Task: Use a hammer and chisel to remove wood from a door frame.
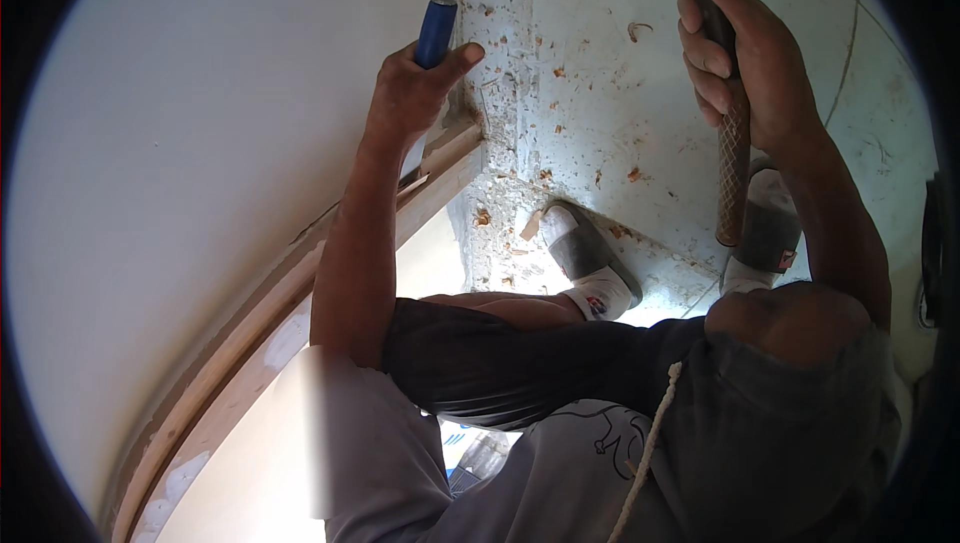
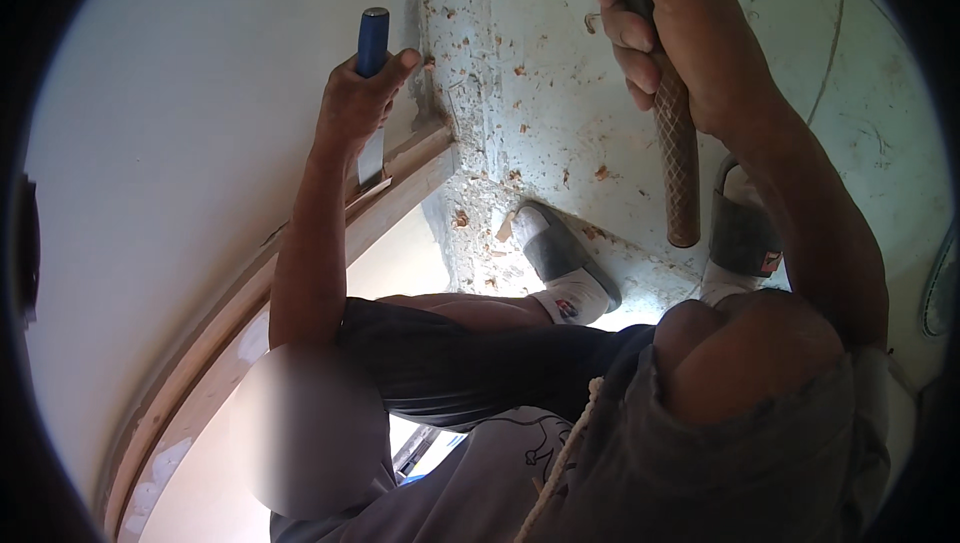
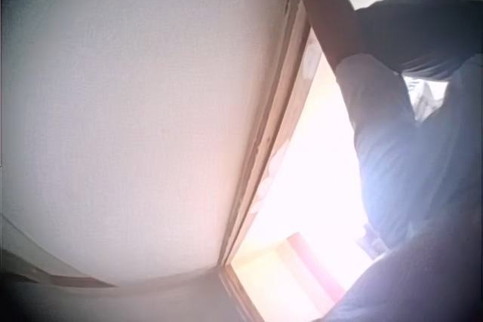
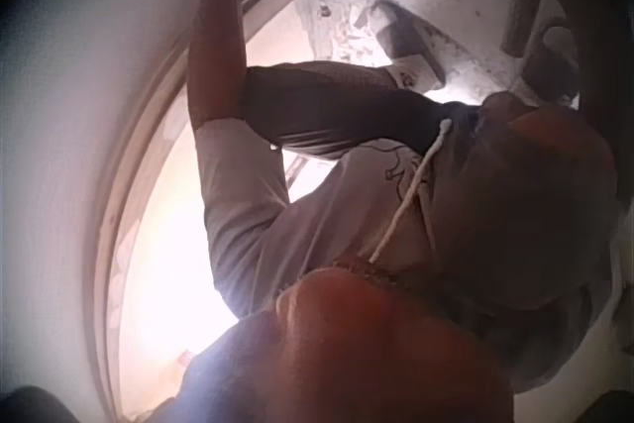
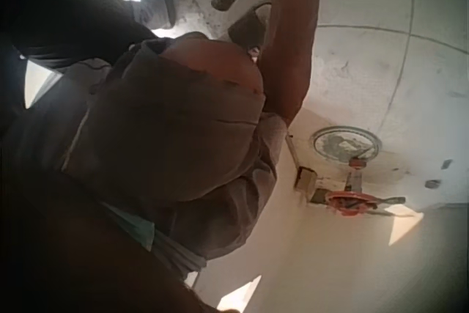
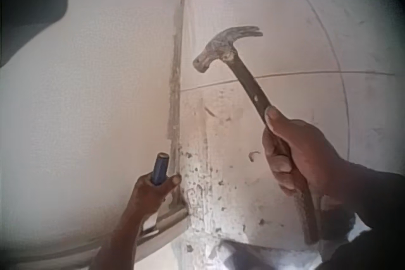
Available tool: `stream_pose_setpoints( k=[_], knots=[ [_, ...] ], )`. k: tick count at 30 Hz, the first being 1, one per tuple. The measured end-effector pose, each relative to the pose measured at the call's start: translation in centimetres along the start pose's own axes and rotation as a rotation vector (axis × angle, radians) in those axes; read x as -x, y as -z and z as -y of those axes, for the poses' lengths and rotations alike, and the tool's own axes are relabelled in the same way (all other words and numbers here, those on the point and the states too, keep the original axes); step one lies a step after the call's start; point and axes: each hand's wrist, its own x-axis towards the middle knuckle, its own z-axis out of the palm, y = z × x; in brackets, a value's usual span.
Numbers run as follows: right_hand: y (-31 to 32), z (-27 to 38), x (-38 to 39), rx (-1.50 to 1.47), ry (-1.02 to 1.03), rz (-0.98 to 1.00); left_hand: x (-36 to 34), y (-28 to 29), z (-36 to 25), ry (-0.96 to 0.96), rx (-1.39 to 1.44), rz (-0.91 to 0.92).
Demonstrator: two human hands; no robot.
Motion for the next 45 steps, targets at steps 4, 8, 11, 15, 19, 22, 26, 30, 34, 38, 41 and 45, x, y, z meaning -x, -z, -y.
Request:
stream_pose_setpoints(
  k=[4,8,11,15,19,22,26,30,34,38,41,45],
  knots=[
    [-0.1,-0.5,0.2,0.301,-0.201,0.303,0.5,0.3,0.3,0.000,-0.035,0.004],
    [-1.1,-1.1,-0.4,0.319,-0.202,0.353,0.2,1.2,1.3,0.099,-0.017,0.057],
    [-0.7,0.6,0.5,0.045,-0.028,0.066,0.3,0.6,0.6,0.046,-0.010,0.021],
    [-0.3,0.0,0.0,0.178,-0.016,0.138,0.2,0.2,0.6,-0.016,-0.011,0.037],
    [-1.2,-0.7,-0.3,0.389,-0.191,0.358,-0.1,0.9,1.2,0.146,0.021,0.101],
    [-0.5,-1.5,0.2,0.264,-0.176,0.233,0.2,0.4,0.5,0.089,0.077,0.103],
    [1.0,-3.4,0.5,0.154,-0.275,0.064,0.8,-0.1,0.8,0.049,-0.079,0.054],
    [2.2,-6.4,2.0,0.117,-0.413,-0.030,3.4,-4.5,-0.3,-0.158,-0.361,0.114],
    [2.6,-8.5,3.3,0.115,-0.483,-0.050,8.2,-9.6,-1.6,-0.467,-0.584,0.441],
    [2.6,-8.6,3.5,0.176,-0.425,-0.037,7.1,-6.8,-4.4,-0.420,-0.337,0.183],
    [2.4,-7.9,3.4,0.155,-0.387,-0.045,5.2,-2.2,-5.5,-0.226,-0.282,-0.009],
    [2.3,-7.7,3.4,0.151,-0.379,-0.044,4.7,2.0,-3.8,-0.026,0.019,-0.200]
  ],
)
